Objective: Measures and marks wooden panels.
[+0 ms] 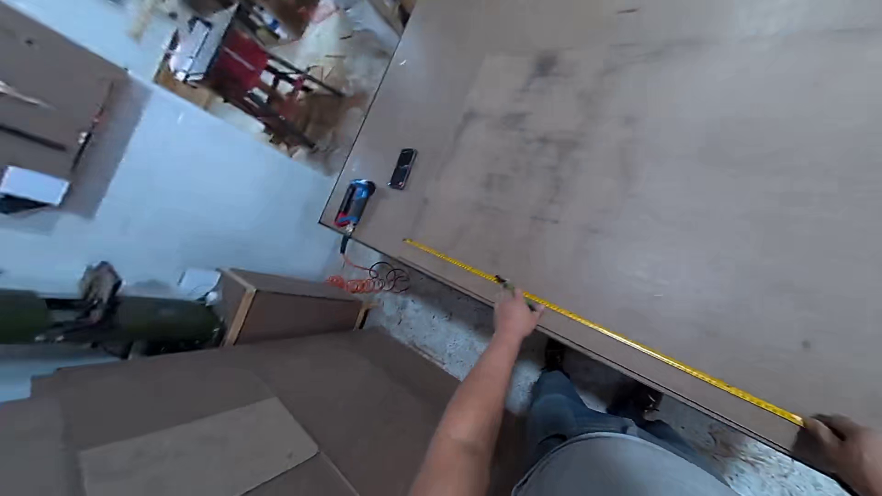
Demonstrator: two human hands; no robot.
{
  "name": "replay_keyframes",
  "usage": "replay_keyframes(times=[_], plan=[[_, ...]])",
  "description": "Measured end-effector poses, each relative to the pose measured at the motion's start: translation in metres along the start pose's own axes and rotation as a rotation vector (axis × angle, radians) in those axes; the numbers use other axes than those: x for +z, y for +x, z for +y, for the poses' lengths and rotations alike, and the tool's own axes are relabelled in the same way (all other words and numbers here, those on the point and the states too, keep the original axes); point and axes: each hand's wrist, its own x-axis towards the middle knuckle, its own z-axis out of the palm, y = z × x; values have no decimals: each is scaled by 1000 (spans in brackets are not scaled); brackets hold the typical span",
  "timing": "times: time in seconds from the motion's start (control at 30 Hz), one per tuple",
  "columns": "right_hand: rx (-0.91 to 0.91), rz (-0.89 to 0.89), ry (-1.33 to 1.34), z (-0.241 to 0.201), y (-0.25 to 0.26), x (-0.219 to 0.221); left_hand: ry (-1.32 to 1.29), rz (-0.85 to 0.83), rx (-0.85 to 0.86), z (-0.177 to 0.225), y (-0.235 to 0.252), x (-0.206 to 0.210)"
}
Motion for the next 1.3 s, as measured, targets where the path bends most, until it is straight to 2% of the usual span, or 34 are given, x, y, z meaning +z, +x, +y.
replay_keyframes(times=[0.23,0.33,0.4,0.5,0.57,0.63,0.73,0.83,0.9,1.03,1.17,1.3], plan=[[-213,159,-30,-268,31,14,94,-65,128,-12,10,-11],[-215,160,-37,-350,40,23,154,-152,209,-20,16,-19],[-165,137,-26,-385,44,22,188,-210,301,-29,24,-30],[-120,120,8,-395,47,22,116,-233,451,-67,39,-50],[-104,117,12,-395,49,23,-20,-187,430,-110,63,-65],[-73,97,-9,-397,50,23,-128,-87,261,-166,99,-80],[-47,67,-33,-400,56,18,-214,160,-1,-258,174,-111],[-52,52,-34,-398,60,18,-229,252,-187,-317,237,-129],[-69,54,-22,-393,61,22,-213,222,-201,-334,259,-133],[-41,-11,-30,-391,74,21,-132,189,-120,-346,286,-137],[35,-36,-55,-401,66,18,-215,170,-133,-363,283,-130],[130,-50,-23,-425,59,17,-280,185,-50,-379,287,-126]])
